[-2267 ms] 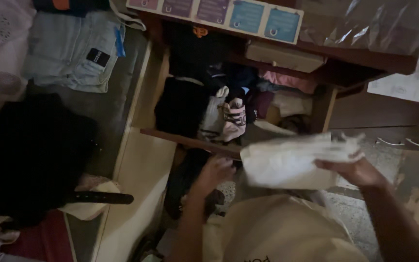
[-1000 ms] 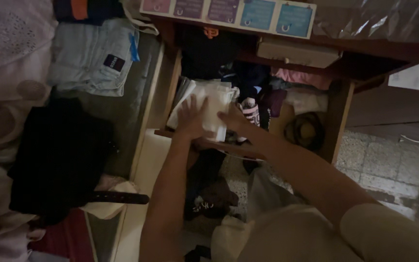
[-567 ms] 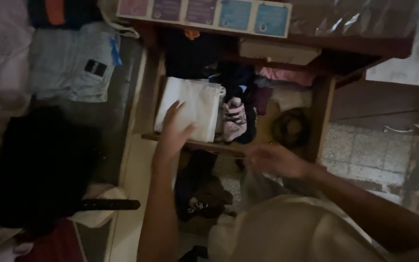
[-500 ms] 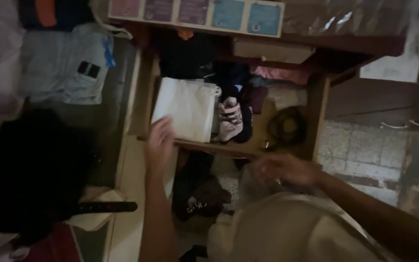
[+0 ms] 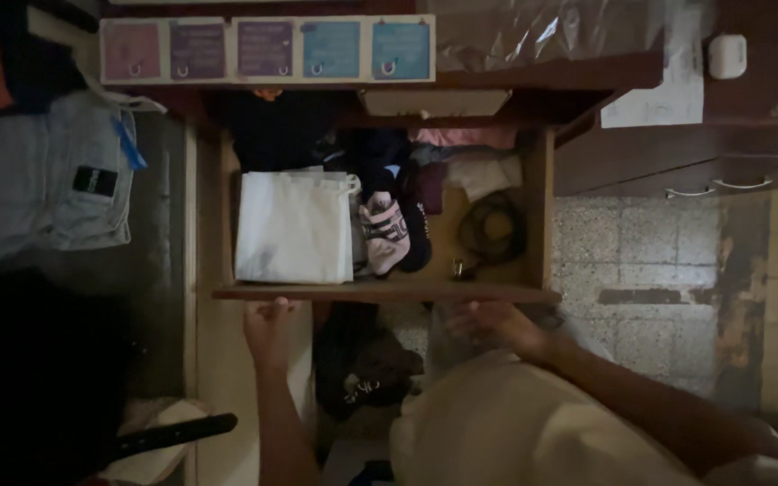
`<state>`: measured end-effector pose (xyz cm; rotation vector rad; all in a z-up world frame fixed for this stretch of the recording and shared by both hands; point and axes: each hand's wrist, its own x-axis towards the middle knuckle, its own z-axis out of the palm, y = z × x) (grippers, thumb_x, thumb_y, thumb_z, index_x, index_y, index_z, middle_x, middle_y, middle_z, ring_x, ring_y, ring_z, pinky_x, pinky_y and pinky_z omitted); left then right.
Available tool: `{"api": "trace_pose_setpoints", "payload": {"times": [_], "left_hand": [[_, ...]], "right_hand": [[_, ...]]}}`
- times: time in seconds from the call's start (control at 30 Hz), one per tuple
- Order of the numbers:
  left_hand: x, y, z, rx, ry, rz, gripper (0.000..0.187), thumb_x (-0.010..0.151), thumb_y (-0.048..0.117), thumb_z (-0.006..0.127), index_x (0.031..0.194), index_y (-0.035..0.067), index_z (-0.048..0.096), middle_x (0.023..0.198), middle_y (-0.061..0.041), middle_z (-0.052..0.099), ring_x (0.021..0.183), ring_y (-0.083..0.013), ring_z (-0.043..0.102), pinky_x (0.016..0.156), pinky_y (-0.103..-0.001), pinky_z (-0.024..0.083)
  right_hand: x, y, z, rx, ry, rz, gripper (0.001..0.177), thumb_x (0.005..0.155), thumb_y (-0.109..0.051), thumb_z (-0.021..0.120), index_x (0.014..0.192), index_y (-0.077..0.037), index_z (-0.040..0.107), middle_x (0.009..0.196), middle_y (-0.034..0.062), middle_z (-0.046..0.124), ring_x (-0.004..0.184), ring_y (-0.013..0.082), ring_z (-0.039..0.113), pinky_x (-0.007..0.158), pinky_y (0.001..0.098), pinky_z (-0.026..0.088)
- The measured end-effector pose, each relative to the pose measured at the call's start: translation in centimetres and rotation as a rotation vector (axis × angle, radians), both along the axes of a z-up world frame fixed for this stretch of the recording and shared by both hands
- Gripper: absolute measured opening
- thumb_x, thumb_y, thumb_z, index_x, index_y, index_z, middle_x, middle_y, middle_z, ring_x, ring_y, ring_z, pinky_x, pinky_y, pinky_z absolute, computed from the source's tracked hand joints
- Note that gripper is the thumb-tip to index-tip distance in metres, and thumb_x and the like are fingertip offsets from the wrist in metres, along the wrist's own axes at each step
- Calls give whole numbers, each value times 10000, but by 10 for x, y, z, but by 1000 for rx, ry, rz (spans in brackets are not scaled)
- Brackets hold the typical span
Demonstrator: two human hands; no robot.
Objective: The person picks up several items from a desk and a storage area, including papers, a notebook, and various articles of clothing, then folds the clothes and places the items into a drawer and onto a shelf.
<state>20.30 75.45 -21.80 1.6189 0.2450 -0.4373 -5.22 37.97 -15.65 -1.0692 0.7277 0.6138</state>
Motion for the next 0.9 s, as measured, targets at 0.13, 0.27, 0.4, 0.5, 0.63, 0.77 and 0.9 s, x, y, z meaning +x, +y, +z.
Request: {"api": "trace_pose_setpoints", "payload": {"times": [0.13, 0.27, 0.4, 0.5, 0.63, 0.77, 0.9], "left_hand": [[11, 2, -10, 88, -14, 26, 202, 967, 70, 693, 1065, 6, 529, 933, -72, 692, 864, -165, 686, 819, -331, 573], [33, -12, -32, -136, -188, -73, 190, 999, 126, 716, 1078, 15, 584, 937, -56, 682, 853, -146, 664, 809, -320, 573], [62, -45, -50, -302, -325, -31, 326, 974, 267, 768, 1074, 41, 555, 913, -24, 636, 813, -118, 635, 788, -312, 592], [88, -75, -61, -85, -401, -10, 346, 999, 276, 782, 1060, 29, 547, 944, -38, 599, 844, -141, 604, 798, -319, 573], [110, -106, -38, -119, -340, 3, 379, 979, 299, 760, 1079, 42, 499, 953, -62, 579, 876, -226, 721, 780, -338, 570], [110, -121, 25, 561, -514, -42, 354, 979, 288, 768, 1127, 34, 572, 1057, -123, 658, 1031, -290, 687, 848, -426, 571], [137, -139, 66, 940, -801, -311, 476, 901, 357, 808, 1284, 144, 622, 1353, -134, 603, 1313, -373, 493, 1097, -526, 403]], "right_hand": [[5, 1, -7, -23, -115, 54, 561, 1040, -470, 438, 1329, -54, 678, 1194, 135, 778, 1120, 218, 723, 967, 394, 565], [14, -9, -10, -21, -216, 24, 585, 1071, -461, 433, 1295, 6, 706, 1208, 164, 776, 1102, 273, 734, 950, 432, 565], [50, -26, -8, 61, -407, -148, 547, 1021, -452, 480, 1390, -51, 525, 1364, 160, 653, 1241, 299, 648, 1040, 459, 505], [87, -49, 5, -125, -241, -102, 659, 1061, -508, 430, 1397, 33, 600, 1383, 171, 672, 1232, 305, 657, 1014, 457, 508], [111, -57, 22, -268, -287, -96, 749, 1003, -583, 428, 1476, -7, 505, 1420, 152, 664, 1259, 286, 657, 986, 441, 510], [119, -60, 17, -226, -260, -130, 755, 970, -568, 522, 1469, -3, 489, 1416, 145, 643, 1262, 270, 646, 960, 452, 490], [117, -65, 3, -119, -179, -201, 742, 951, -545, 553, 1480, -25, 517, 1409, 141, 658, 1196, 251, 655, 969, 422, 479]]}}
